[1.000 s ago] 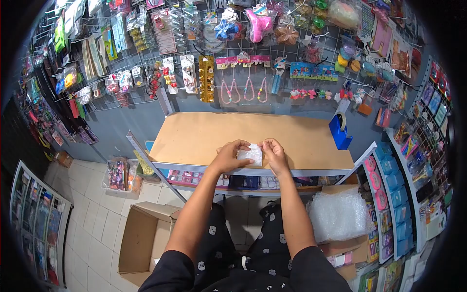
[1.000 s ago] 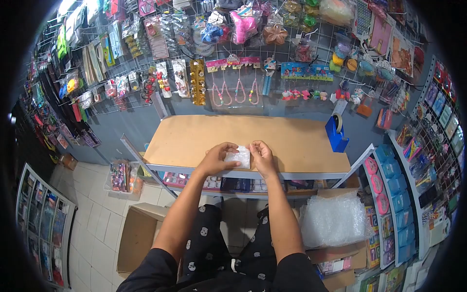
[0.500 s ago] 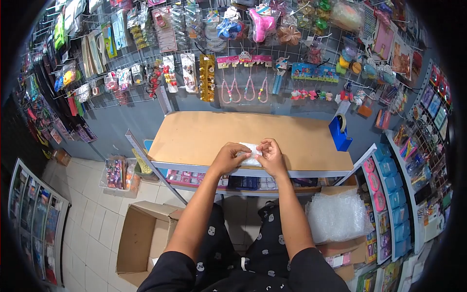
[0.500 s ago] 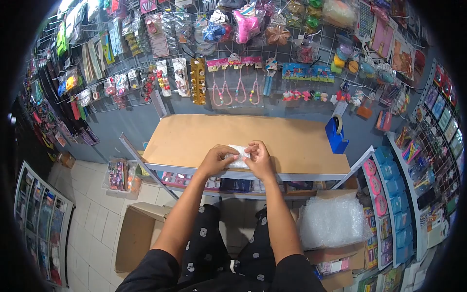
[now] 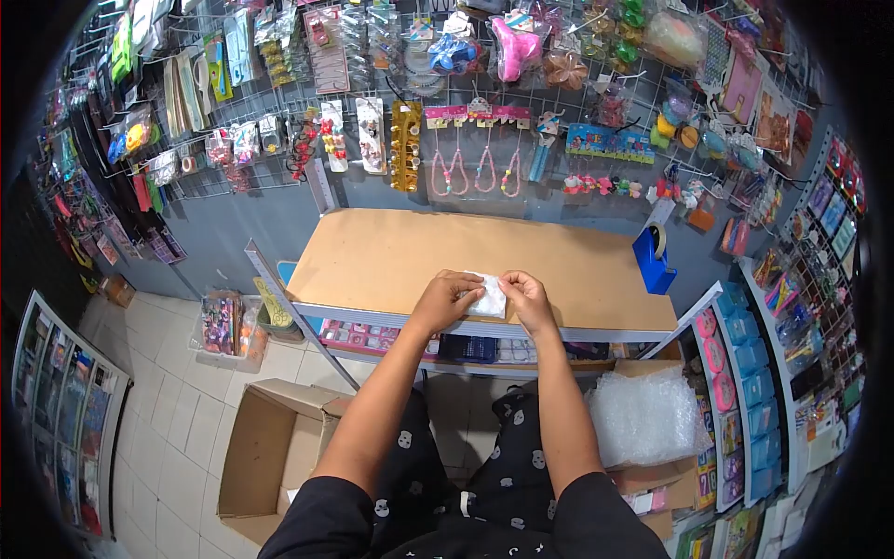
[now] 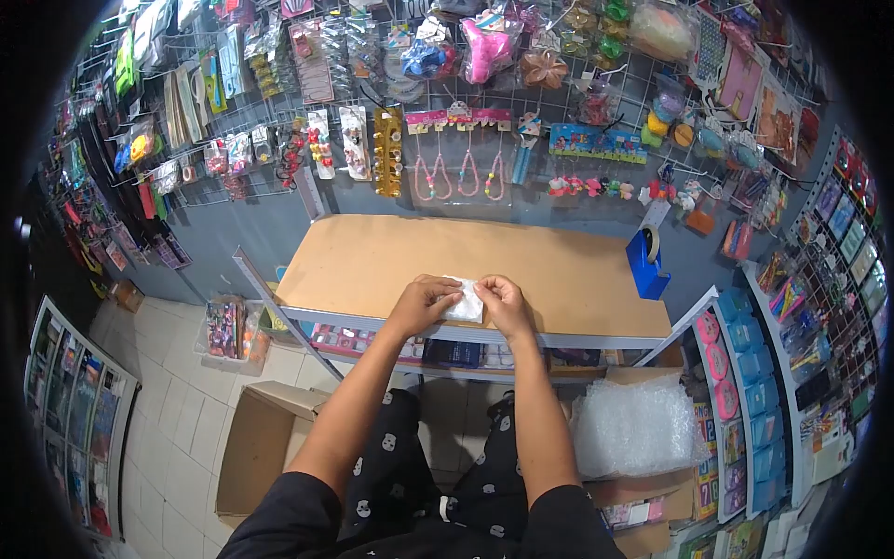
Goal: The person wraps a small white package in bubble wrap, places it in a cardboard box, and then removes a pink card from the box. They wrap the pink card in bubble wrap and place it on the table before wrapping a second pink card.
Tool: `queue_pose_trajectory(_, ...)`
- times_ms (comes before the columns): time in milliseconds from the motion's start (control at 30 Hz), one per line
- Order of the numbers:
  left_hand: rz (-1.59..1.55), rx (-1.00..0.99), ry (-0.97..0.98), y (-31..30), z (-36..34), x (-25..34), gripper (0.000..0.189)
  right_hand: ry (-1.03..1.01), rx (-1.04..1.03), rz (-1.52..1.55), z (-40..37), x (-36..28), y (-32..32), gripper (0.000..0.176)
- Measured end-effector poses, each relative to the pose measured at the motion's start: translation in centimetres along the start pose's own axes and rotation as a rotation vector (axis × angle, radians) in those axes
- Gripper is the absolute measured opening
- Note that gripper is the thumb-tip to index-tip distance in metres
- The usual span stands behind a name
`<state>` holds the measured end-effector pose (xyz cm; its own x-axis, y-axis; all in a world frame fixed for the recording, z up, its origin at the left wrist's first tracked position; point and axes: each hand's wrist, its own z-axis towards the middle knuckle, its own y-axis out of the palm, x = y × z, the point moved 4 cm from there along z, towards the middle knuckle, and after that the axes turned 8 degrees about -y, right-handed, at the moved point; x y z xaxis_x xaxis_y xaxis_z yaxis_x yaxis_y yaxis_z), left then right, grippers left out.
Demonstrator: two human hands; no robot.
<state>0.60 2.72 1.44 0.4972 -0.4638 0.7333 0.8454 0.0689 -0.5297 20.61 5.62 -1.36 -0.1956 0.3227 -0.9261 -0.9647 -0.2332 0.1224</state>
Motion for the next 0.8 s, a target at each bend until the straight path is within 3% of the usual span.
queue_pose_trajectory(200,0.007,-0.003,-0.008,-0.1,0.1,0.2,0.022,0.105,-0.181,-0.142,2.8,0.7,-0.2,0.011)
queue_pose_trajectory(300,0.016,-0.003,0.016,-0.2,0.0,0.4,0.023,-0.042,-0.234,-0.311,3.0,0.5,0.6,0.018)
queue_pose_trajectory(800,-0.008,0.016,-0.006,-0.1,-0.1,0.3,0.022,-0.054,-0.186,-0.452,2.9,0.7,0.3,0.019)
